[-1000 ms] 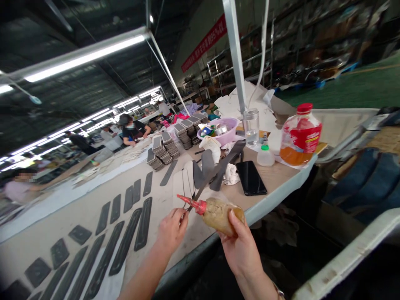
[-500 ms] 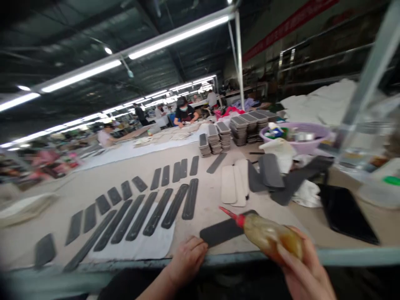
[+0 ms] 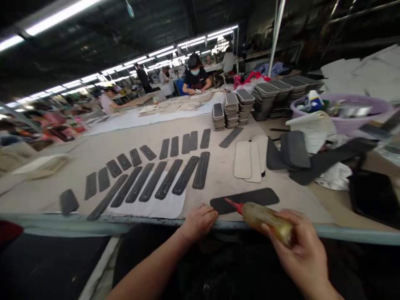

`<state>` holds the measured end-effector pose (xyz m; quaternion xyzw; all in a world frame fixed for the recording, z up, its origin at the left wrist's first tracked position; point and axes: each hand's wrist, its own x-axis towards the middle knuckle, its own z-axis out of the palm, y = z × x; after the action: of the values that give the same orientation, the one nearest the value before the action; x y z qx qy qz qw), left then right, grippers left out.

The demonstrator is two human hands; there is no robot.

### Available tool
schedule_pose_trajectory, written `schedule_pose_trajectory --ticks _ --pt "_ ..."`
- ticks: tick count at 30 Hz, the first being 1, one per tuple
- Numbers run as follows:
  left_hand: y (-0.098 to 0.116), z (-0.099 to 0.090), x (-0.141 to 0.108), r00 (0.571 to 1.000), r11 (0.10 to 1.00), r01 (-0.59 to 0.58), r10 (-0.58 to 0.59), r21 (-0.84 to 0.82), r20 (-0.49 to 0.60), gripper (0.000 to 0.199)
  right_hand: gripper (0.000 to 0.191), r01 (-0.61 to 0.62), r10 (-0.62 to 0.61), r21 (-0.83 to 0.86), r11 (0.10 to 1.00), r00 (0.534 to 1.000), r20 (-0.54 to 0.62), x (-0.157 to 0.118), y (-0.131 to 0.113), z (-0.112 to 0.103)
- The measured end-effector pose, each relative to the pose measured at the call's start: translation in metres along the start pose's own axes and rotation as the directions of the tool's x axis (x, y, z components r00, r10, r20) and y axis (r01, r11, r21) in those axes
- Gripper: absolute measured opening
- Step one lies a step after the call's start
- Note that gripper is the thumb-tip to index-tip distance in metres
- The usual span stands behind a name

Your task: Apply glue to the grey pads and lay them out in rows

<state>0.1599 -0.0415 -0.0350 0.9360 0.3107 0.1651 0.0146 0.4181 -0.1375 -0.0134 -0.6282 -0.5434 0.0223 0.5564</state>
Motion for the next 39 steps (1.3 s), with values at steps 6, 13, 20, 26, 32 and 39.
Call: schedule_pose_trajectory --ticks 6,13,20,26,32,39 --pt "0.0 -0.002 0.0 1.0 1.0 -0.002 0.002 -0.02 -0.011 0.019 0.027 0.223 -0.215 -0.053 0.973 0.967 0.138 0.008 -0.019 0.006" --pt "0.001 -0.003 0.002 1.0 0.999 0.005 -0.004 -0.033 0.026 0.021 0.026 0.263 -0.251 -0.032 0.964 0.945 0.212 0.004 -0.026 0.019" --pt "0.0 -0.001 0.002 1.0 0.999 -0.001 0.001 -0.05 0.009 0.017 0.026 0.295 -0.285 -0.002 0.955 0.923 0.258 0.003 -0.032 0.032" --pt "0.0 -0.003 0.003 1.0 0.999 -0.006 0.005 -0.051 -0.018 0.02 0.025 0.279 -0.263 -0.031 0.96 0.934 0.241 0.004 -0.032 0.028" --pt "0.0 0.0 0.003 0.995 0.998 -0.019 0.014 -0.055 -0.095 0.02 0.024 0.252 -0.226 -0.166 0.953 0.961 0.16 0.006 -0.02 0.008" --pt "0.0 0.0 0.004 0.992 0.995 -0.038 0.027 -0.089 -0.122 0.017 0.024 0.17 -0.163 -0.33 0.929 0.985 0.048 0.011 -0.005 -0.013"
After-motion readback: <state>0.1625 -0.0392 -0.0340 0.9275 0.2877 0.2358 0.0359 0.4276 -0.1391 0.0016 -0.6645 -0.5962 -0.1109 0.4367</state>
